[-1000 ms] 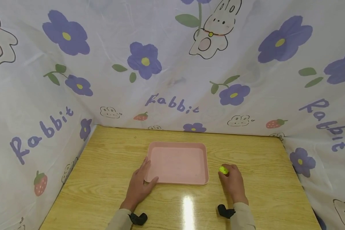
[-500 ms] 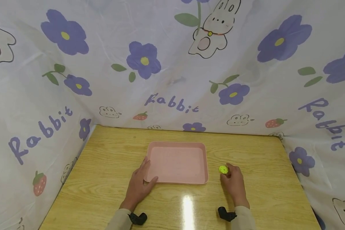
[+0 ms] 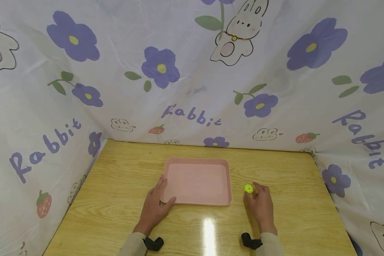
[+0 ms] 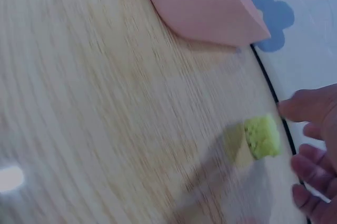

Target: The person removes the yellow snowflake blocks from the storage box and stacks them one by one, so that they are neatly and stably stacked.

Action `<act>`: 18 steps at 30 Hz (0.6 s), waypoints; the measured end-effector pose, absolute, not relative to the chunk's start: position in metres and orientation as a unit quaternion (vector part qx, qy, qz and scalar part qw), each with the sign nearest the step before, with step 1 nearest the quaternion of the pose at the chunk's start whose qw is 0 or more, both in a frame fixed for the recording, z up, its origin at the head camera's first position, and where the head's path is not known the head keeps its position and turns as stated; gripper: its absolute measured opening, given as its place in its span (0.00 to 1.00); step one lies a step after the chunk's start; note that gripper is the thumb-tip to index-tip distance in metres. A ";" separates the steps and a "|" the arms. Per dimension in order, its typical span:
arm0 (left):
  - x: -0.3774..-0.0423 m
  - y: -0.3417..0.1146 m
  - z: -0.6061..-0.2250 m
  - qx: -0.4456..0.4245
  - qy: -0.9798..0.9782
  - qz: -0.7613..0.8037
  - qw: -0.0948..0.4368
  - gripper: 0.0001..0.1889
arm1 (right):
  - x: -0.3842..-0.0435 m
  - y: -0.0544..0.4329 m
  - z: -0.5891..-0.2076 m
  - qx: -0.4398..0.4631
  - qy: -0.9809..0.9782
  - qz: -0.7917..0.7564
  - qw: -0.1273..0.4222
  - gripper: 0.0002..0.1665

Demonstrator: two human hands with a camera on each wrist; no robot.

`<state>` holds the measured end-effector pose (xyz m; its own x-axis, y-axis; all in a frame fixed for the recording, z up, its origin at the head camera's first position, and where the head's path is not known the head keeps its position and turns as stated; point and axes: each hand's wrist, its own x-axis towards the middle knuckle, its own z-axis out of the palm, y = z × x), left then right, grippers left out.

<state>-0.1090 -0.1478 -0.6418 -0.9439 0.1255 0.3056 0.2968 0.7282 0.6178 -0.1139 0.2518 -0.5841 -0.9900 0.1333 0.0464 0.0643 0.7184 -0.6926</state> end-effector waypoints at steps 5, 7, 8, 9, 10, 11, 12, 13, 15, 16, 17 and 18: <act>-0.110 -0.150 -0.642 -0.115 -0.923 -0.348 0.121 0.43 | -0.103 0.223 -0.584 -0.008 -0.913 0.372 0.167 0.22; -0.110 -0.150 -0.642 -0.116 -0.923 -0.347 0.122 0.43 | -0.100 0.211 -0.587 0.021 -0.912 0.367 0.183 0.21; -0.111 -0.151 -0.642 -0.116 -0.923 -0.346 0.123 0.43 | -0.099 0.206 -0.589 0.034 -0.913 0.365 0.178 0.22; -0.111 -0.151 -0.642 -0.117 -0.922 -0.347 0.124 0.43 | -0.099 0.201 -0.592 0.044 -0.915 0.363 0.170 0.24; -0.111 -0.151 -0.642 -0.115 -0.922 -0.348 0.123 0.43 | -0.098 0.196 -0.593 0.052 -0.917 0.365 0.155 0.26; -0.111 -0.151 -0.642 -0.114 -0.922 -0.349 0.123 0.43 | -0.097 0.192 -0.596 0.057 -0.919 0.364 0.140 0.28; -0.111 -0.151 -0.643 -0.114 -0.922 -0.348 0.123 0.43 | -0.096 0.188 -0.598 0.061 -0.921 0.365 0.125 0.30; -0.111 -0.151 -0.643 -0.113 -0.923 -0.348 0.122 0.43 | -0.095 0.185 -0.600 0.064 -0.923 0.363 0.111 0.32; -0.110 -0.152 -0.644 -0.114 -0.922 -0.348 0.123 0.43 | -0.094 0.179 -0.604 0.067 -0.926 0.359 0.093 0.35; -0.109 -0.152 -0.644 -0.114 -0.923 -0.347 0.123 0.43 | -0.093 0.177 -0.606 0.069 -0.928 0.356 0.087 0.36; -0.109 -0.153 -0.644 -0.115 -0.923 -0.346 0.126 0.43 | -0.093 0.175 -0.607 0.071 -0.929 0.354 0.085 0.37; -0.108 -0.154 -0.644 -0.116 -0.922 -0.346 0.129 0.43 | -0.093 0.173 -0.608 0.074 -0.929 0.353 0.084 0.37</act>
<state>-0.1085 -0.1535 -0.6439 -0.9400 0.1249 0.3175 0.3029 0.7338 0.6081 -0.0929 0.1725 -0.6079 -0.9750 -0.0778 0.2080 -0.1962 0.7406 -0.6427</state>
